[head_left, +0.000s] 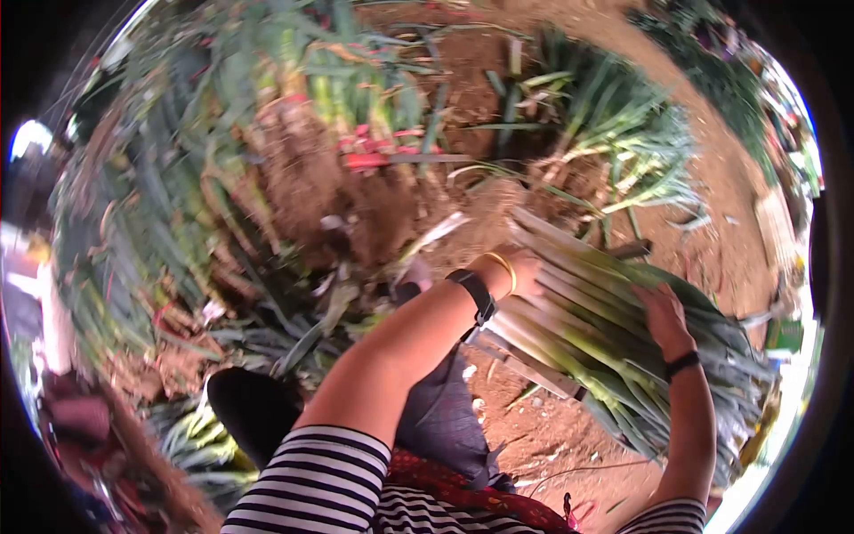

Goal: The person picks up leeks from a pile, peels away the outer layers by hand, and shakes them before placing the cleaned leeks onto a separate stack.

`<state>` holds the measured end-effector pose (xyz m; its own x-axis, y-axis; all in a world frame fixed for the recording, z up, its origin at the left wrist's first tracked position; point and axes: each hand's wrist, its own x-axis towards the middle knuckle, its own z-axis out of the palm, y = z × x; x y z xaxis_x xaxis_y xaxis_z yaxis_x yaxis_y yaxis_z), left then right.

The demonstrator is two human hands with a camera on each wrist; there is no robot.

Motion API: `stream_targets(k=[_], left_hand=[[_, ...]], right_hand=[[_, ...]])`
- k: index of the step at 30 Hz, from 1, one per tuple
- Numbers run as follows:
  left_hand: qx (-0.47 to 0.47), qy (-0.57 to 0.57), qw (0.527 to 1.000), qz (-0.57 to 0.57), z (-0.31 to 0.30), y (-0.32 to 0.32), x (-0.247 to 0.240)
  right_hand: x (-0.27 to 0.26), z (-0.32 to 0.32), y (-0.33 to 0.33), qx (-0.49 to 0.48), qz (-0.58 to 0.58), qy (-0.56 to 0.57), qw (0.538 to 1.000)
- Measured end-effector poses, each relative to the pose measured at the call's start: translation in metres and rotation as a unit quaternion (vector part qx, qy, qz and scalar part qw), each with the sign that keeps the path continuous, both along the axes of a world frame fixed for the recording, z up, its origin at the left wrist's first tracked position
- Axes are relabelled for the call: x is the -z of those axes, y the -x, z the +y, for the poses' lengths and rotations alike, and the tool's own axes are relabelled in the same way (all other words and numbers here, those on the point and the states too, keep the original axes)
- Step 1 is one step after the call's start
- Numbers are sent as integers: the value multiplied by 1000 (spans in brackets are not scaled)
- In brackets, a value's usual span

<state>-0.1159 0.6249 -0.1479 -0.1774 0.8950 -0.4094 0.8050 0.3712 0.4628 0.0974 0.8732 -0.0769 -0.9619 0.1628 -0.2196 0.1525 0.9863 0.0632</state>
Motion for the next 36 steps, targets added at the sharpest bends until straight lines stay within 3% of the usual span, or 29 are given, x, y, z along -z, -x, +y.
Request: stream_targets(k=[3,5,6,7,9,10,12,14,17,19,28,35,36], left_hand=[[-60,-99,965,-234,-65,18,-59],[-129,-180,925,-308,-122,34,-87],[-168,-182,900,-359,-167,40,-132],[-250,-182,872,-381,-187,47,-110],[-354,-216,876,-247,-256,50,-109],[-444,-220,836,-235,-286,45,-104],[-520,-278,745,-310,-351,34,-79],[-614,-242,694,-288,-404,17,-54],[-649,-187,677,-291,-454,-7,-41],[-669,-218,641,-307,-466,-21,-36],[-686,-333,541,-354,-489,-27,-45],[-682,-426,460,-375,-510,-25,-67],[-689,-446,440,-364,-511,-26,-65]], right_hand=[[-15,-12,10,-12,-22,-13,1000],[-18,-15,15,-2,-51,-28,998],[-13,-11,17,-14,-68,-70,995],[-13,-11,15,-22,-88,-112,990],[-31,-38,31,-15,-97,-101,990],[-39,-56,45,-10,-105,-82,991],[-43,-86,62,-76,-9,-39,996],[-47,-124,80,-74,-2,3,997],[-43,-172,106,-131,3,84,988],[-51,-212,127,-193,2,118,974],[-74,-362,225,-352,10,143,925],[-66,-462,308,-393,-48,65,916],[-60,-477,323,-402,-56,131,904]])
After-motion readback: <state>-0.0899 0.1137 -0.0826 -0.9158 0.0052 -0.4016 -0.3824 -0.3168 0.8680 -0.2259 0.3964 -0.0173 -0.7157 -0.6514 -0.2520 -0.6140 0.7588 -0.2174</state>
